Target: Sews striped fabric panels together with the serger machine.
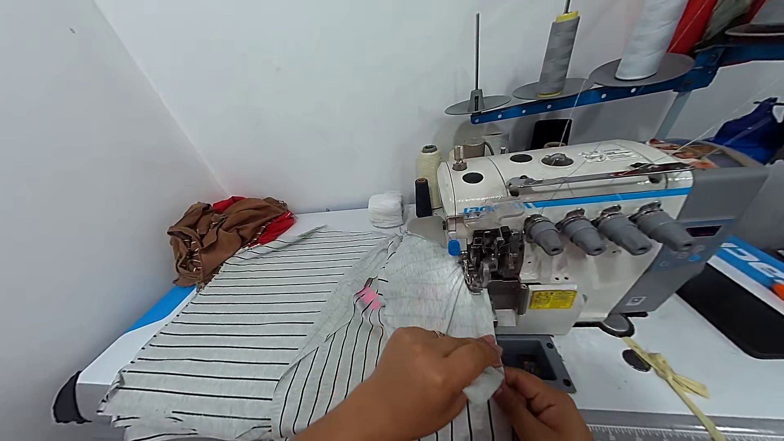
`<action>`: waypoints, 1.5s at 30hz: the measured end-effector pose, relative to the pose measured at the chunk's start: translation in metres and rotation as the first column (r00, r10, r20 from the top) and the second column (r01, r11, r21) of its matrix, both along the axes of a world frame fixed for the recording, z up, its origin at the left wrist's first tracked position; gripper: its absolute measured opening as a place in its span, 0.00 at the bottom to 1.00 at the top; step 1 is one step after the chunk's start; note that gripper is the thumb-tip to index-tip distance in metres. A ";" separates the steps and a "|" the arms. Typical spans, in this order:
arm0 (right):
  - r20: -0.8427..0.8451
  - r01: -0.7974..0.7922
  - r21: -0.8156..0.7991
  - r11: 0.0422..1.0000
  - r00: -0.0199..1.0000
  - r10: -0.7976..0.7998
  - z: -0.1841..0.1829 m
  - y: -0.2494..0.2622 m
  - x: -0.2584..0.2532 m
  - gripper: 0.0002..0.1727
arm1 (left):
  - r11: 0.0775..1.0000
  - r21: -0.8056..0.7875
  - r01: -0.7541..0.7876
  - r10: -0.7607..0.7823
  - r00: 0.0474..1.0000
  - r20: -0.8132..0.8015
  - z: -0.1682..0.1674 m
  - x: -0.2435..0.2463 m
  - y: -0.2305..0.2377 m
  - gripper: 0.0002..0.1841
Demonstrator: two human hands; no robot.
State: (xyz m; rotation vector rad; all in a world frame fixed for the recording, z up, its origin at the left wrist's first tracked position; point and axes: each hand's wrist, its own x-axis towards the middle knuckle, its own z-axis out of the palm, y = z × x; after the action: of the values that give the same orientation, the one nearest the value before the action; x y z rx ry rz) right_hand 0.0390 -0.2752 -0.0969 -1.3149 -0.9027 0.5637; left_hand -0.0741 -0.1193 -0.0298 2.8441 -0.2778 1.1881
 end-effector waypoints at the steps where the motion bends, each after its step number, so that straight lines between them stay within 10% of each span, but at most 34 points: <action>1: -0.007 0.002 0.009 1.000 1.000 -0.002 0.001 0.001 0.000 0.05 | 0.999 0.010 -0.037 0.037 0.999 0.025 -0.003 0.002 -0.005 0.07; 13: -0.054 0.093 0.096 0.991 0.995 -0.088 0.008 0.035 0.009 0.09 | 0.930 0.092 -0.357 0.340 0.927 0.161 -0.015 0.042 -0.014 0.08; 26: -0.183 -0.083 0.180 0.980 0.976 0.116 -0.003 0.049 -0.010 0.10 | 0.972 -0.234 -0.038 0.097 0.964 0.249 -0.028 -0.024 -0.017 0.05; 45: -0.339 -0.184 0.164 0.969 0.912 0.230 0.025 0.066 -0.051 0.11 | 0.947 -0.310 -0.089 0.178 0.945 0.274 -0.008 -0.033 -0.008 0.05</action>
State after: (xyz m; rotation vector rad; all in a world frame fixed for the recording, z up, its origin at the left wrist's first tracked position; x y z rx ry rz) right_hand -0.0120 -0.2090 -0.0719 -0.9633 -0.7652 0.8659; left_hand -0.1074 -0.1274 -0.0376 2.4576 0.0839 1.5423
